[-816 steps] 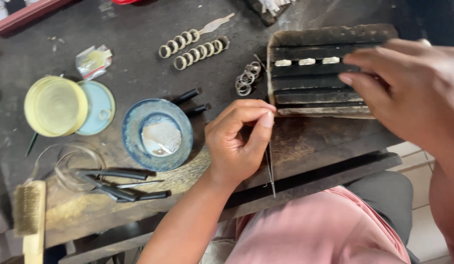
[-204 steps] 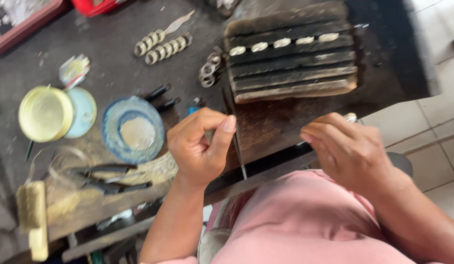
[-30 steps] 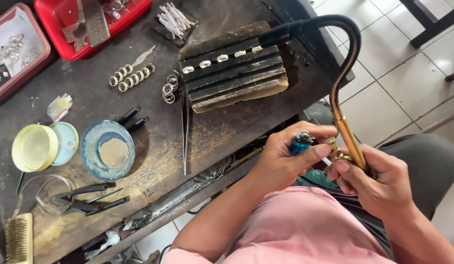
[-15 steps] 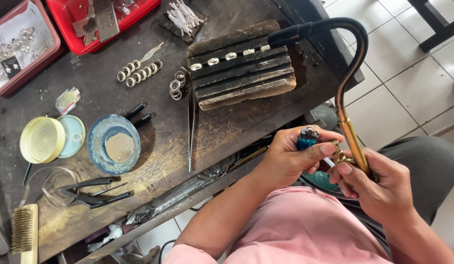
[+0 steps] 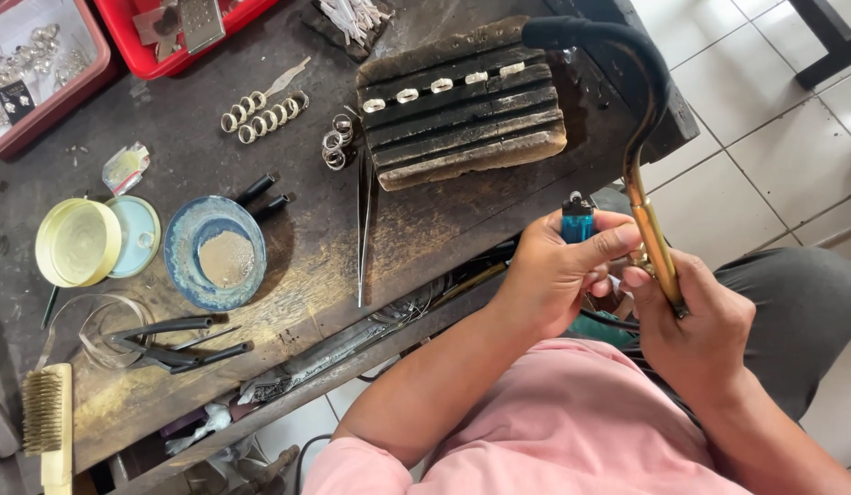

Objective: Arranging small metal components on a soldering block and soldering them together using a gas torch.

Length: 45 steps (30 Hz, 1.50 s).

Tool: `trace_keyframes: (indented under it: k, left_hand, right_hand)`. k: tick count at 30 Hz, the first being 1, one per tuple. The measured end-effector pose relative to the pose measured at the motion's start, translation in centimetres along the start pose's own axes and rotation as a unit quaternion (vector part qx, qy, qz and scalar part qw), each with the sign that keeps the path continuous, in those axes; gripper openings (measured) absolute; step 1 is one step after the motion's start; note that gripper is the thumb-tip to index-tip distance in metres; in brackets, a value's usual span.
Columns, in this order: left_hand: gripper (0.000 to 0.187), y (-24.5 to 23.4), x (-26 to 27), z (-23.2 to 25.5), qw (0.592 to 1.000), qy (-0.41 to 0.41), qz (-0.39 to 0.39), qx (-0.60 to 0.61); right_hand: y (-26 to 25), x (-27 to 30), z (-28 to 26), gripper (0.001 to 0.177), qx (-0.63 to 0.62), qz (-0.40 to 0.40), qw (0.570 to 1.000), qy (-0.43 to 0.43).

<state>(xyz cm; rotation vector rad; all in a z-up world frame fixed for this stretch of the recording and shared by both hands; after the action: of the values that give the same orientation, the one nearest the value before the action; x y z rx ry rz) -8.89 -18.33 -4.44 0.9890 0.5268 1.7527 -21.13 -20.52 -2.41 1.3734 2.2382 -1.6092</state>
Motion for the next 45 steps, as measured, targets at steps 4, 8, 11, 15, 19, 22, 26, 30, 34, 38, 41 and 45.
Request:
trace_keyframes:
  k: [4, 8, 11, 15, 19, 22, 26, 30, 34, 38, 41, 45]
  left_hand:
    - [0.017, -0.6, 0.1, 2.5, 0.999, 0.035, 0.024, -0.004]
    - [0.014, -1.3, 0.5, 5.2, 0.986, 0.16, 0.05, -0.022]
    - [0.027, -1.0, 0.3, 5.6, 0.992, 0.101, 0.069, -0.009]
    - [0.024, -0.9, -0.2, 5.7, 0.993, 0.09, 0.054, 0.044]
    - [0.036, -0.9, -1.1, 5.1, 0.986, 0.026, 0.045, 0.161]
    - [0.058, -0.3, -1.1, 5.4, 0.98, 0.01, 0.068, 0.184]
    - [0.068, 0.1, -1.2, 5.3, 0.975, -0.008, 0.106, 0.198]
    - [0.066, 0.3, -1.4, 5.2, 0.977, -0.013, 0.106, 0.187]
    - [0.046, 0.3, -1.8, 4.5, 0.965, -0.03, 0.097, 0.24]
    - [0.052, 0.5, -1.3, 3.1, 0.957, -0.033, 0.072, 0.278]
    - [0.06, 1.0, -0.6, 2.5, 0.957, -0.028, 0.045, 0.286]
    - [0.067, 1.2, 1.8, 1.2, 0.968, -0.051, -0.013, 0.243]
  right_hand:
    - [-0.2, -0.8, 0.3, 0.012, -0.215, 0.003, 0.971, 0.1]
    - [-0.1, -0.8, 0.8, 0.011, -0.309, -0.053, 0.933, 0.177]
    - [0.5, 0.8, 1.6, 0.008, -0.226, -0.074, 0.962, 0.138]
    - [1.1, 2.0, 2.2, 0.013, -0.177, -0.074, 0.972, 0.136]
    - [1.1, 2.1, 2.0, 0.015, -0.125, -0.067, 0.987, 0.073]
    - [1.2, 2.1, 1.9, 0.02, -0.096, -0.07, 0.992, 0.048]
    - [1.4, 2.4, 1.9, 0.024, -0.086, -0.074, 0.993, 0.044]
    - [1.3, 2.3, 1.8, 0.022, -0.094, -0.07, 0.992, 0.038]
    - [1.1, 2.1, 1.5, 0.021, -0.104, -0.067, 0.991, 0.047]
    - [1.1, 2.2, 1.6, 0.018, -0.1, -0.065, 0.991, 0.053]
    - [0.8, 2.1, 1.5, 0.018, -0.1, -0.044, 0.992, 0.056]
    - [-0.3, 1.2, 2.3, 0.016, -0.07, -0.04, 0.994, 0.073]
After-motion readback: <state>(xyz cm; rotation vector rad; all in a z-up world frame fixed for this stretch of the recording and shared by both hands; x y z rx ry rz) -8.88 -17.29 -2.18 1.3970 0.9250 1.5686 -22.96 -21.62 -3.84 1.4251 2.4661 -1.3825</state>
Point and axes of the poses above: each hand's wrist, its own x-axis away from the middle knuckle, its own y-axis out of the palm, z = x × y, the point moved 5 cm from there along -x, towards the middle knuckle, and after that the axes turned 8 degrees about -y, right-handed, at the moved point
